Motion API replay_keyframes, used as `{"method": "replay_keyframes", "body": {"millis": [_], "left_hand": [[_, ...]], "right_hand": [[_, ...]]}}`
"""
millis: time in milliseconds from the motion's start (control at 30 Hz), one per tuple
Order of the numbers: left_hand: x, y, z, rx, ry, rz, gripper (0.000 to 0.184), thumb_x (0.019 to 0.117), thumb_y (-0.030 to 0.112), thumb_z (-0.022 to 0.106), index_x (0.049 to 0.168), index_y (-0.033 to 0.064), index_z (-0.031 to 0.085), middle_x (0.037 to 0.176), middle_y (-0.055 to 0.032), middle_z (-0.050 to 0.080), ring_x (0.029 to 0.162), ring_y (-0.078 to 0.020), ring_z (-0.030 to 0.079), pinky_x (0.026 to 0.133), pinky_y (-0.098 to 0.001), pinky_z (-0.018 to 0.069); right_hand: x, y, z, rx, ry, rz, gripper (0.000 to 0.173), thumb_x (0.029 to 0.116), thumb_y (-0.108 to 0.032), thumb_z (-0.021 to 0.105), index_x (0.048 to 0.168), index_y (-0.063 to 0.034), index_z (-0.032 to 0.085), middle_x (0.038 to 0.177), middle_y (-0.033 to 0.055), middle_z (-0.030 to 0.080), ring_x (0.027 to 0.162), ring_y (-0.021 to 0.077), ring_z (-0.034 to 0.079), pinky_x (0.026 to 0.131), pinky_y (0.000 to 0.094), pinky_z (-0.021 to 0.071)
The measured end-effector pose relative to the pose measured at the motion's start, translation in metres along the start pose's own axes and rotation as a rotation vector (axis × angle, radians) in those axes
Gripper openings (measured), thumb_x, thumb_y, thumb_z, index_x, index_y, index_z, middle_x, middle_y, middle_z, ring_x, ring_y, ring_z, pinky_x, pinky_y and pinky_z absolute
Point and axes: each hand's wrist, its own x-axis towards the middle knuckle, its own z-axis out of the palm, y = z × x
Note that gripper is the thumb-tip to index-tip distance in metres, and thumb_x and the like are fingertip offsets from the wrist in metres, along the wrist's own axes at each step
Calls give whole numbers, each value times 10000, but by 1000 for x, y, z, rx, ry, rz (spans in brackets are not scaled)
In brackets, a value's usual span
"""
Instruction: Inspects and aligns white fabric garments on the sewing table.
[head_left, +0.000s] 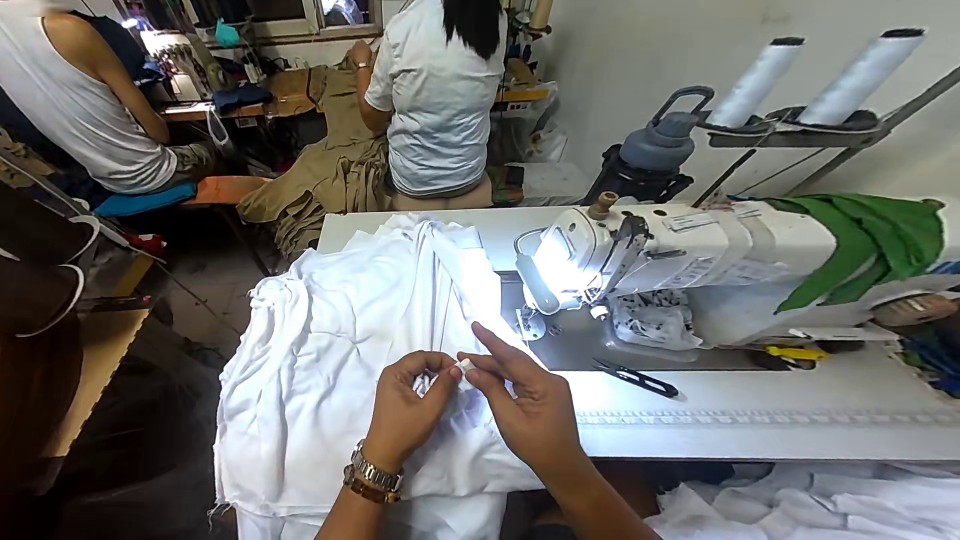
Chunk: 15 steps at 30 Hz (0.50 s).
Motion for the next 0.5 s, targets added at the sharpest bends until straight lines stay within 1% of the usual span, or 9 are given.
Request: {"method": "replay_keyframes", "body": {"millis": [133,233,333,367,433,500], "left_hand": [[0,-1,-1,-3,3,6,60,909,111,695,901,117,754,822,38,703,756,-53,659,702,-221,561],[-1,-2,1,5,-4,15,60,903,117,693,875,118,746,798,45,690,745,-41,652,696,-215,558],[-3,-4,3,10,-1,3,70,904,113,684,863,107,741,809,46,694,758,-28,655,712,-210,561],[-3,-5,4,-2,8,-6,76,906,110,680,864,105,743,804,44,693,754,-30,653,708,-210,559],[-4,-5,3,-37,21,-21,80,923,111,675,893,107,749,822,38,701,771,-46,660,721,-226,563],[-3,-6,1,-57,24,-18,80,930,106,670,920,103,749,847,28,710,792,-63,667,738,-242,567]], "right_hand": [[1,1,2,-49,-5,-35,382,960,-107,638,1338,-56,671,1037,10,761,915,39,710,824,200,595],[6,-1,5,-80,-14,-67,371,959,-111,640,1321,-46,684,991,19,751,861,29,693,788,177,582],[13,-7,9,-132,-43,-85,377,955,-112,634,1321,-40,685,937,23,738,783,26,639,722,154,535],[14,-7,10,-132,-52,-82,388,951,-106,634,1332,-49,680,938,18,736,781,27,633,720,155,529],[16,-6,6,-72,-76,-31,416,958,-99,656,1374,-76,650,999,0,756,849,23,692,779,176,577],[17,-7,-1,21,-73,16,427,959,-77,654,1385,-56,628,1061,10,765,922,44,722,844,217,603]]}}
